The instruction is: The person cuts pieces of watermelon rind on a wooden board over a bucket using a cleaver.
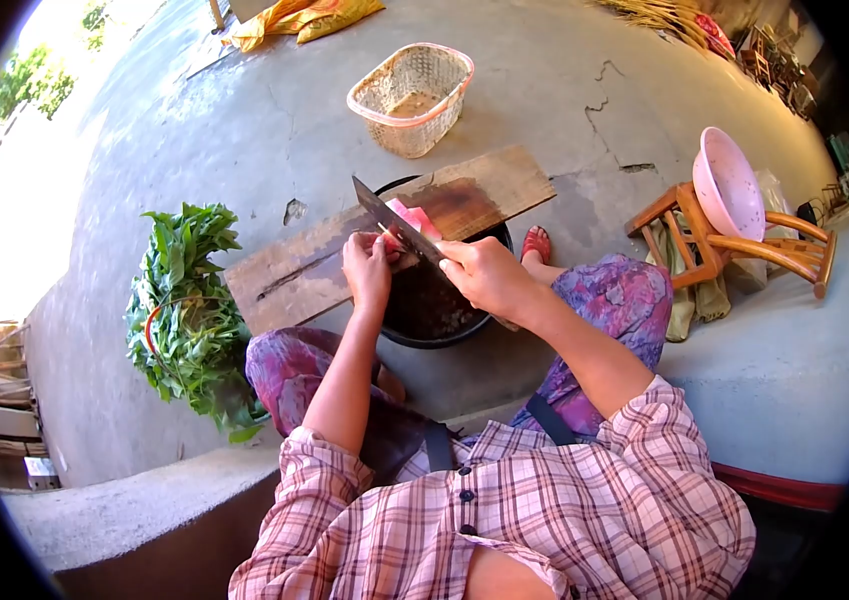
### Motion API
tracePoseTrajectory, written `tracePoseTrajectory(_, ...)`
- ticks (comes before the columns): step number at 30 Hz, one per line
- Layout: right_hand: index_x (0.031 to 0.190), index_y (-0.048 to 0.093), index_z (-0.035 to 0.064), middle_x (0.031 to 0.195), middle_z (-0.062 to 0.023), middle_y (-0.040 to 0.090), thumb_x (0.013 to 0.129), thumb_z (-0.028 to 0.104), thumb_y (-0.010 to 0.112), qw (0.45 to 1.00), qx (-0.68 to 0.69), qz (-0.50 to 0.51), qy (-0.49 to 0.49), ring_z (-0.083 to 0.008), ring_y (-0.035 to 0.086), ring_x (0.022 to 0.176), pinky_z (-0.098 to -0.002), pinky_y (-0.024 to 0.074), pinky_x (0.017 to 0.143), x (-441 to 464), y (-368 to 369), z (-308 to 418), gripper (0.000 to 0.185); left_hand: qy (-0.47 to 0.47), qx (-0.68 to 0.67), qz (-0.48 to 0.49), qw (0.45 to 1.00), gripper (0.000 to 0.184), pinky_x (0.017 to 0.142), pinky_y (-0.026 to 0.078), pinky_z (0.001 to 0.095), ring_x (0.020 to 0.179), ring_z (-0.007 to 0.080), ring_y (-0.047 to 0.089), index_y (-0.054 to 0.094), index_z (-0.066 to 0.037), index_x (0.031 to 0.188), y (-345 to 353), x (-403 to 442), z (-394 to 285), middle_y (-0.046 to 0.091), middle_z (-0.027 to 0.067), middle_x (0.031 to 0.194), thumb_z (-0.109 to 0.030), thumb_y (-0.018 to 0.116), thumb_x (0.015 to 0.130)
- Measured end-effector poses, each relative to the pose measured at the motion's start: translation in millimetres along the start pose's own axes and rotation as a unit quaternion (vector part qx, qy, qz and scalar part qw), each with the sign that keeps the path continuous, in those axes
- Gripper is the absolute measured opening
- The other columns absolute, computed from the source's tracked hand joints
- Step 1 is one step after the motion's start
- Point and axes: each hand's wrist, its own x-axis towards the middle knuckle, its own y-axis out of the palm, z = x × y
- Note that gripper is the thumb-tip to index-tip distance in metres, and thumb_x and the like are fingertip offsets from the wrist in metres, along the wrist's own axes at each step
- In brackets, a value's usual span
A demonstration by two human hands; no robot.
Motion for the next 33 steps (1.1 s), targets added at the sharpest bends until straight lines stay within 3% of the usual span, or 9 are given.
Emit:
tracePoseTrajectory(8, 0.087, 0.065, 0.0002, 0.070, -0.0266, 0.062, 0.089, 0.011, 0.059, 0.997, -0.059, 0.026, -0.030, -0.0449, 0.064, 0.068, -0.0523, 0.0521, 0.062, -2, -15, 21, 0.012, 0.008, 0.002, -0.005, 1.000, 0.013, 0.063, 0.056, 0.0295, 0.067, 0.0183, 0.068, 0.055, 0.003, 0.096, 0, -2, -2, 0.055, 0.0125, 0.098, -0.004, 0.065, 0.094)
tracePoseTrajectory(14, 0.085, 0.065, 0.0013, 0.069, -0.0265, 0.063, 0.088, 0.011, 0.057, 0.995, -0.086, 0.024, -0.032, -0.0446, 0.065, 0.066, -0.0514, 0.0544, 0.063, -5, -5, 11, 0.013, 0.019, 0.049, -0.012, 0.999, 0.014, 0.063, 0.056, 0.0338, 0.065, 0.0182, 0.067, 0.057, 0.002, 0.093, -2, 1, 4, 0.057, 0.0123, 0.094, -0.008, 0.067, 0.093)
tracePoseTrajectory(20, 0.085, 0.066, 0.0011, 0.075, -0.0253, 0.067, 0.088, 0.011, 0.055, 0.984, -0.159, 0.076, -0.006, -0.0430, 0.068, 0.070, -0.0518, 0.0549, 0.066, 2, -4, 20, 0.015, 0.057, 0.070, -0.030, 0.995, 0.012, 0.066, 0.056, 0.0365, 0.069, 0.0220, 0.068, 0.059, 0.000, 0.094, -1, 8, 19, 0.061, 0.0134, 0.092, -0.009, 0.066, 0.093)
tracePoseTrajectory(23, 0.086, 0.067, 0.0013, 0.077, -0.0251, 0.068, 0.087, 0.011, 0.055, 0.982, -0.172, 0.078, -0.002, -0.0427, 0.068, 0.073, -0.0516, 0.0552, 0.068, 3, -3, 20, 0.016, 0.025, 0.072, -0.023, 0.997, 0.013, 0.068, 0.056, 0.0366, 0.073, 0.0248, 0.068, 0.059, 0.001, 0.093, -2, 1, 2, 0.062, 0.0147, 0.091, -0.010, 0.066, 0.092)
tracePoseTrajectory(26, 0.091, 0.063, -0.0001, 0.068, -0.0257, 0.064, 0.088, 0.010, 0.058, 0.982, -0.169, 0.075, -0.039, -0.0442, 0.065, 0.066, -0.0523, 0.0539, 0.063, 6, 0, 15, 0.012, -0.002, 0.028, -0.010, 1.000, 0.014, 0.069, 0.056, 0.0372, 0.074, 0.0256, 0.068, 0.058, 0.001, 0.093, -2, -3, -7, 0.063, 0.0160, 0.093, -0.009, 0.067, 0.091)
tracePoseTrajectory(29, 0.092, 0.064, -0.0011, 0.069, -0.0257, 0.064, 0.088, 0.010, 0.058, 0.983, -0.164, 0.085, -0.021, -0.0455, 0.064, 0.067, -0.0524, 0.0540, 0.065, 13, 12, 6, 0.013, 0.046, 0.084, -0.021, 0.995, 0.014, 0.068, 0.057, 0.0362, 0.074, 0.0241, 0.067, 0.058, 0.002, 0.093, -5, 9, 16, 0.063, 0.0158, 0.093, -0.008, 0.067, 0.090)
tracePoseTrajectory(32, 0.099, 0.067, -0.0022, 0.065, -0.0228, 0.063, 0.091, 0.010, 0.057, 0.989, -0.132, 0.000, -0.065, -0.0382, 0.065, 0.056, -0.0462, 0.0540, 0.057, 2, 29, -19, 0.017, 0.058, 0.087, -0.016, 0.994, 0.012, 0.065, 0.057, 0.0344, 0.075, 0.0212, 0.067, 0.058, 0.002, 0.094, -4, 13, 25, 0.063, 0.0147, 0.092, -0.007, 0.064, 0.091)
tracePoseTrajectory(33, 0.094, 0.066, -0.0019, 0.066, -0.0231, 0.064, 0.091, 0.010, 0.057, 0.995, -0.090, 0.005, -0.032, -0.0397, 0.065, 0.060, -0.0477, 0.0538, 0.059, 2, 25, -18, 0.015, 0.040, 0.071, -0.012, 0.997, 0.011, 0.064, 0.057, 0.0340, 0.074, 0.0208, 0.066, 0.058, 0.002, 0.094, -3, 12, 18, 0.063, 0.0145, 0.091, -0.007, 0.063, 0.091)
